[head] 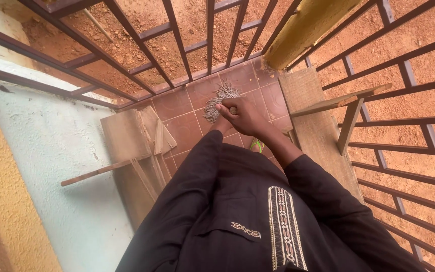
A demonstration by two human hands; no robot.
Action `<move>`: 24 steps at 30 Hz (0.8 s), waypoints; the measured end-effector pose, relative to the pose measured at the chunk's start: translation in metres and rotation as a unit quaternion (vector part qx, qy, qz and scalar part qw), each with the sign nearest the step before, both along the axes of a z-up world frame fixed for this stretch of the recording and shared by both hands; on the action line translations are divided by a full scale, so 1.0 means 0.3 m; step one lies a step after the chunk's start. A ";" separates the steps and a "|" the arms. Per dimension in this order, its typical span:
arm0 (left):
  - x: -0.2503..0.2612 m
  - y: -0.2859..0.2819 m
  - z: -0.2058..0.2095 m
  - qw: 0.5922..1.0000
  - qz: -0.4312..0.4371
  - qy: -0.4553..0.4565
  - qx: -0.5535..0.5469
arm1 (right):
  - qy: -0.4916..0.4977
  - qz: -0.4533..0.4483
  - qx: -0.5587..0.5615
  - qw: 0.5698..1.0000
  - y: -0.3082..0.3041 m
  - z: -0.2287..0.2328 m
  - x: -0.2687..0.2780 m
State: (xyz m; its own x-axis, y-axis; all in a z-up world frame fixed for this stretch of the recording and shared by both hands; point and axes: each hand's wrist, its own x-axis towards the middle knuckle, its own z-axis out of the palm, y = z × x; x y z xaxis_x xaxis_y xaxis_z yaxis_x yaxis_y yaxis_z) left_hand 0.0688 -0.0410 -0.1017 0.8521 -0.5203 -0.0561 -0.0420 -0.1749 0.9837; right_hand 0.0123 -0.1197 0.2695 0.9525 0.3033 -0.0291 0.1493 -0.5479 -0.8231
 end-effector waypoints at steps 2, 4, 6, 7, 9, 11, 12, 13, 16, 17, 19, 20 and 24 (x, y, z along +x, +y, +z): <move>-0.029 0.026 0.153 0.999 0.019 -0.043 -0.007 | 0.000 0.003 0.008 1.000 -0.011 0.005 -0.006; -0.042 0.075 0.347 0.992 0.013 -0.036 0.117 | 0.021 0.015 0.026 0.999 -0.020 0.044 -0.011; -0.068 0.120 0.470 0.989 0.023 -0.040 0.140 | 0.026 0.019 0.054 0.998 -0.006 0.038 -0.025; -0.082 0.149 0.531 0.985 0.034 -0.041 0.166 | 0.034 0.025 0.085 0.995 0.005 0.034 -0.030; -0.102 0.208 0.478 0.980 0.063 -0.036 0.186 | 0.036 0.049 0.101 0.993 0.034 -0.006 -0.036; -0.121 0.263 0.470 0.974 0.092 -0.032 0.203 | 0.037 0.073 0.114 0.990 0.060 -0.032 -0.037; -0.133 0.283 0.488 0.977 0.109 -0.068 0.169 | 0.030 0.102 0.143 0.984 0.068 -0.039 -0.039; -0.145 0.304 0.504 0.977 0.125 -0.105 0.136 | 0.023 0.131 0.171 0.976 0.075 -0.046 -0.041; -0.162 0.323 0.271 0.968 0.132 -0.080 0.198 | 0.055 0.130 0.299 0.944 0.118 -0.082 -0.056; -0.164 0.302 0.345 0.967 0.135 -0.082 0.198 | 0.053 0.133 0.299 0.943 0.110 -0.097 -0.060; -0.169 0.252 0.492 0.977 0.088 -0.119 0.155 | 0.082 0.048 0.174 0.980 0.088 -0.130 -0.067; -0.167 0.228 0.483 0.977 0.087 -0.120 0.154 | 0.081 0.046 0.174 0.980 0.070 -0.114 -0.071; -0.171 0.123 0.440 0.991 0.055 -0.038 0.118 | 0.066 0.013 0.136 0.988 -0.007 -0.101 -0.100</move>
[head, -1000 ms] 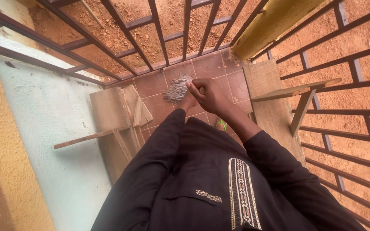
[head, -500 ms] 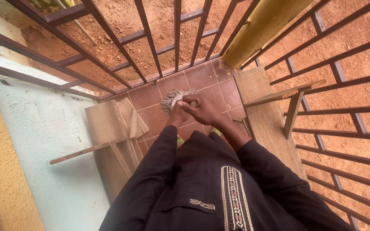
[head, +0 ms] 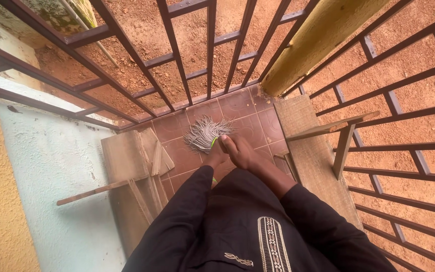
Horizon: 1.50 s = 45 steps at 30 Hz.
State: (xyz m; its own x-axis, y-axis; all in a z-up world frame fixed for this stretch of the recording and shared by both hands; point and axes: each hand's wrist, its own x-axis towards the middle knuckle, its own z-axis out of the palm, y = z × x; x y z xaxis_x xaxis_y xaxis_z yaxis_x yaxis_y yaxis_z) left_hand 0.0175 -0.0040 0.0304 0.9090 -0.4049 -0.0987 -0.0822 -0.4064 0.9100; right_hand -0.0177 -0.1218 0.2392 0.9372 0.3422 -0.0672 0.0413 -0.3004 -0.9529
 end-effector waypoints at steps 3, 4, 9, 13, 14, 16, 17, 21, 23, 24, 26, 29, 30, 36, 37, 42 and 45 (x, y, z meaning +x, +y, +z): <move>0.006 -0.084 -0.086 0.999 -0.036 -0.016 0.031 | -0.009 -0.022 -0.010 1.000 -0.045 -0.001 -0.027; 0.007 -0.111 -0.123 0.996 -0.056 -0.046 0.056 | -0.001 -0.034 -0.018 0.999 -0.057 0.002 -0.038; -0.017 -0.120 -0.042 0.998 -0.048 -0.011 0.035 | 0.049 -0.027 0.053 0.997 -0.145 -0.082 -0.074; -0.045 -0.053 0.068 0.992 -0.021 0.017 0.123 | 0.077 0.020 0.179 0.981 -0.151 -0.146 -0.072; -0.051 -0.024 0.071 0.992 -0.019 0.019 0.123 | 0.079 0.022 0.179 0.981 -0.130 -0.142 -0.067; -0.057 0.030 0.077 0.988 0.018 0.026 0.150 | 0.061 0.060 0.217 0.972 -0.093 -0.134 -0.051; -0.076 0.057 0.099 0.988 0.021 0.027 0.150 | 0.062 0.063 0.217 0.972 -0.078 -0.159 -0.055; -0.099 0.138 0.185 0.994 0.064 0.016 0.092 | 0.084 0.084 0.212 0.970 -0.014 -0.104 -0.021; -0.128 0.147 0.164 0.995 0.086 0.030 0.052 | 0.086 0.092 0.206 0.971 -0.001 -0.077 -0.038; -0.128 0.144 0.131 0.994 0.092 0.018 0.057 | 0.087 0.077 0.204 0.972 -0.003 -0.096 -0.043; -0.123 0.119 0.050 0.993 0.100 0.004 0.061 | 0.087 0.063 0.203 0.973 -0.025 -0.141 -0.047; -0.107 0.029 -0.026 0.993 0.107 -0.034 0.035 | 0.060 0.054 0.238 0.968 -0.101 -0.166 -0.044; -0.104 -0.009 -0.002 0.995 0.097 -0.011 0.029 | 0.059 0.026 0.195 0.979 -0.130 -0.135 -0.045; -0.049 -0.281 0.060 0.999 0.051 0.018 -0.001 | 0.039 -0.027 0.095 0.994 -0.329 -0.037 -0.034; -0.042 -0.323 0.067 0.999 0.042 0.001 -0.012 | 0.024 -0.019 0.101 0.994 -0.358 -0.050 -0.034; -0.011 -0.444 -0.262 1.000 -0.020 0.007 -0.023 | 0.027 -0.030 -0.008 0.999 -0.404 0.024 -0.050; -0.021 -0.465 -0.228 0.999 -0.020 0.006 -0.034 | 0.042 -0.004 0.044 0.998 -0.433 0.001 -0.057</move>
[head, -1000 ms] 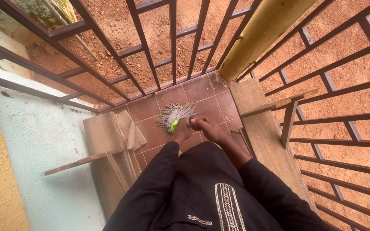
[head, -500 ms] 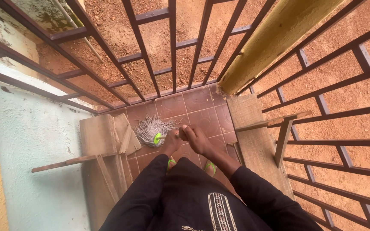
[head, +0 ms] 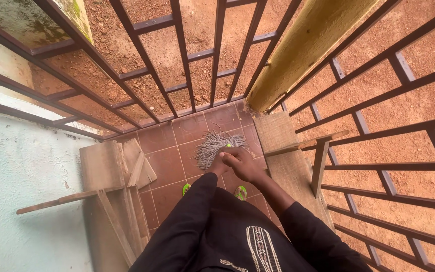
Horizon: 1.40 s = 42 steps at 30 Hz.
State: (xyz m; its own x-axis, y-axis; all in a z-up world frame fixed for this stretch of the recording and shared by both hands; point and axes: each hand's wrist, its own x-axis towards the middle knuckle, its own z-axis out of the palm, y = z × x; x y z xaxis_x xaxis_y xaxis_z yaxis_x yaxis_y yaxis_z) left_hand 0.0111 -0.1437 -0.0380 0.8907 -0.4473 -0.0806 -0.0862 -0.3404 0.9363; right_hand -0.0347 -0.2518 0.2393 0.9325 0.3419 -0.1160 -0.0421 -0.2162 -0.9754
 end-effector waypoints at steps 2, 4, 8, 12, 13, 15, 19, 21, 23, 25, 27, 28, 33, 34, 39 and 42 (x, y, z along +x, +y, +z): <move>0.012 0.013 0.124 0.998 0.014 -0.068 0.003 | 0.008 0.016 0.065 0.998 -0.022 -0.020 0.023; -0.019 0.056 0.245 0.996 0.040 0.083 0.003 | 0.016 0.063 0.119 0.991 -0.033 -0.032 0.024; -0.007 0.144 0.325 0.988 -0.013 -0.124 0.087 | 0.024 0.105 0.173 0.979 -0.003 -0.083 0.044; -0.025 0.258 0.276 0.988 0.041 -0.077 0.127 | 0.020 0.157 0.200 0.967 0.074 -0.100 0.065; -0.036 0.290 0.251 0.986 0.054 -0.092 0.129 | 0.027 0.168 0.206 0.964 0.092 -0.111 0.063; -0.049 0.340 0.214 0.975 0.091 -0.136 0.154 | 0.024 0.173 0.191 0.966 0.149 -0.050 0.043; -0.107 0.382 0.250 0.964 0.169 -0.206 -0.025 | -0.056 0.162 0.148 0.974 0.191 0.070 -0.007; -0.112 0.322 0.219 0.972 0.193 -0.129 -0.024 | -0.072 0.134 0.106 0.983 0.165 0.048 -0.022; -0.115 0.254 0.227 0.975 0.214 -0.050 -0.023 | -0.087 0.104 0.063 0.989 0.123 0.023 -0.025; -0.106 0.174 0.277 0.972 0.232 0.006 -0.039 | -0.096 0.103 0.067 0.988 0.061 -0.003 -0.008; -0.064 0.096 0.106 0.978 0.190 -0.057 0.060 | -0.098 0.104 0.030 0.989 -0.004 0.039 -0.011; -0.047 0.053 0.018 0.969 0.143 -0.119 0.160 | -0.100 0.103 -0.005 0.990 -0.039 0.059 -0.015; -0.016 -0.198 -0.274 0.959 0.167 0.076 -0.215 | -0.127 0.097 -0.073 0.985 -0.172 0.103 -0.037; -0.016 -0.235 -0.312 0.973 0.128 0.037 -0.189 | -0.146 0.091 -0.084 0.981 -0.194 0.096 -0.052; -0.068 -0.327 -0.170 0.959 0.051 0.103 -0.259 | -0.104 0.075 -0.103 0.986 -0.257 0.000 -0.083; -0.101 -0.317 -0.070 0.975 0.002 0.057 -0.216 | -0.083 0.090 -0.057 0.991 -0.292 -0.049 -0.089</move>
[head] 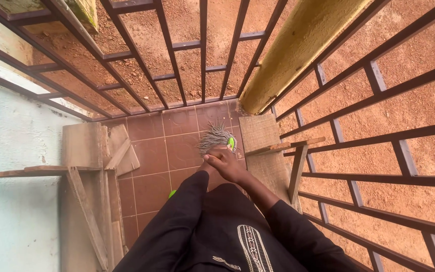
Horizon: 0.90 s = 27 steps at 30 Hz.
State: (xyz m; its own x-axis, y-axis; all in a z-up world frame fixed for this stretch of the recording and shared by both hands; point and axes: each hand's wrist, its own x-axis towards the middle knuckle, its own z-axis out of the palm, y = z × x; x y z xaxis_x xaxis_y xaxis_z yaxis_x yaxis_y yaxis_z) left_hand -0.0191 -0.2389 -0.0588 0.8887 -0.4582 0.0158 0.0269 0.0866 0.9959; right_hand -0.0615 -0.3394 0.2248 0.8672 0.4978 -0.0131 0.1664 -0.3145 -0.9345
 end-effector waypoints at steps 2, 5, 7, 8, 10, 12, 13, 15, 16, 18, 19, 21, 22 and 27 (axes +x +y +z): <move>-0.027 0.037 0.096 0.996 -0.019 -0.067 0.062 | -0.003 0.016 0.016 1.000 -0.006 -0.027 0.001; -0.067 0.111 0.284 0.965 0.068 0.254 0.001 | 0.040 0.009 0.114 0.993 0.013 -0.065 0.002; -0.059 0.172 0.428 0.981 0.046 0.056 0.182 | 0.154 0.011 0.199 0.968 0.038 -0.097 0.017; -0.048 0.204 0.412 0.980 0.049 0.055 0.183 | 0.153 0.014 0.200 0.968 0.060 -0.105 0.027; -0.061 0.275 0.375 0.936 0.101 -0.082 0.329 | 0.158 0.057 0.251 0.953 0.109 -0.127 0.020; -0.075 0.360 0.368 0.915 0.109 -0.118 0.369 | 0.150 0.073 0.263 0.950 0.189 -0.123 0.011; -0.072 0.399 0.367 0.893 0.114 -0.157 0.406 | 0.140 0.085 0.274 0.948 0.226 -0.117 0.014; -0.096 0.502 0.365 0.892 0.127 -0.156 0.405 | 0.146 0.074 0.252 0.954 0.318 -0.167 0.007; -0.106 0.551 0.364 0.891 0.137 -0.155 0.404 | 0.153 0.061 0.229 0.959 0.362 -0.192 0.005; -0.131 0.635 0.301 0.880 0.160 -0.161 0.418 | 0.133 0.067 0.209 0.967 0.449 -0.057 -0.041; -0.139 0.672 0.270 0.868 0.180 -0.166 0.431 | 0.112 0.071 0.189 0.973 0.488 0.010 -0.063; -0.166 0.708 0.305 0.893 0.194 -0.140 0.382 | 0.082 0.059 0.156 0.983 0.524 0.021 -0.077; -0.178 0.722 0.321 0.914 0.207 -0.111 0.332 | 0.053 0.047 0.124 0.990 0.538 0.025 -0.082; -0.154 0.638 0.357 0.939 0.139 -0.012 0.316 | 0.034 -0.021 0.068 0.997 0.517 0.067 -0.106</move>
State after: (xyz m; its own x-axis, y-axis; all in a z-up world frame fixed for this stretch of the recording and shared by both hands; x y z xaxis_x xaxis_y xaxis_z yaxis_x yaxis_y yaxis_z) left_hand -0.0653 -0.0473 0.0484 0.9782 -0.1331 -0.1593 0.0678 -0.5203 0.8513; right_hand -0.0932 -0.1842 0.2448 0.8866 0.4625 -0.0077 0.0907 -0.1902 -0.9776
